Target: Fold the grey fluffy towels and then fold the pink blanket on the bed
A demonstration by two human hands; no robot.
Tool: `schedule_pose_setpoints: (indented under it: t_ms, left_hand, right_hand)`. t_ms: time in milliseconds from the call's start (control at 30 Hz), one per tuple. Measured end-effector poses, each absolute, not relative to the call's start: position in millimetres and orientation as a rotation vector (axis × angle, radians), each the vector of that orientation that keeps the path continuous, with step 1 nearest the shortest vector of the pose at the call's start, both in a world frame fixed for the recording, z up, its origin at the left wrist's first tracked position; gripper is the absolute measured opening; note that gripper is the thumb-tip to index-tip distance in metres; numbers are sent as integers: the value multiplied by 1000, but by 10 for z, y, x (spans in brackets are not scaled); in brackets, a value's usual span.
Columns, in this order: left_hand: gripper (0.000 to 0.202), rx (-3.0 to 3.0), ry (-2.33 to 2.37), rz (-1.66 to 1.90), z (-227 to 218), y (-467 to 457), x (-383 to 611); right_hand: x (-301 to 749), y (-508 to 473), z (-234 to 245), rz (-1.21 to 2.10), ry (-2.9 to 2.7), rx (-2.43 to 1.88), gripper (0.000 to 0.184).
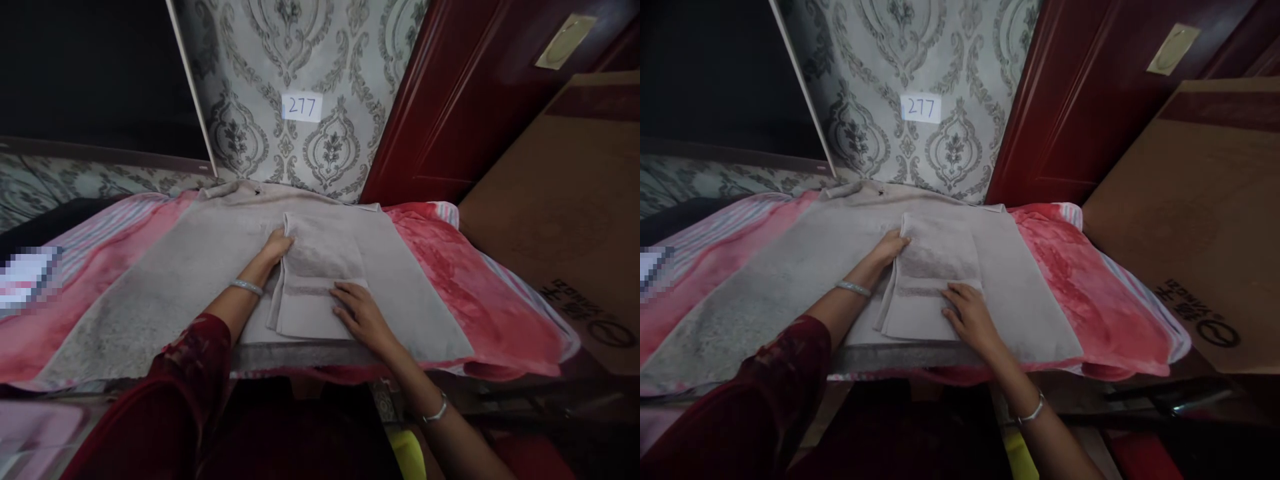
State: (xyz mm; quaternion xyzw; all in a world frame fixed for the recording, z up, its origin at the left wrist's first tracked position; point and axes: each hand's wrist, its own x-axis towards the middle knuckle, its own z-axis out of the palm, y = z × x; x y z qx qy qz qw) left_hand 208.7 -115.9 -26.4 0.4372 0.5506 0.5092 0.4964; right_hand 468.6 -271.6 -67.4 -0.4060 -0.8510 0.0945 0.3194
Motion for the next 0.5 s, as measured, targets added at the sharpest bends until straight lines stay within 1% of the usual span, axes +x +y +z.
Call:
schedule_pose_setpoints:
  t_ms: [133,200,267,367,433,500]
  left_hand:
    - [26,1083,1340,1153,-233,-1300,2026]
    - [31,1093,1293,1135,-206,-1409,2006]
    - [44,1127,1186,1129,-204,-1560,1985]
    - [76,1211,1024,1169,-255,-1849,1966]
    - [96,1289,1007,1234,-299,-2036,1978]
    - [104,1334,1054,1257,-334,-2180,2006]
  right_hand:
    - [4691,-2724,-682,235,-2206,-1038,36]
    - [4669,-2756,-677,210,-2226,-1036,37]
    - [4645,-2796,-686,175,-2247,-1049,38]
    - [4624,-2828,-721,147,-2262,-1060,38]
    - [4616,-2820,-736,149,-2251,-1059,37]
    - [4605,-2798,-731,161,-2232,-1056,37]
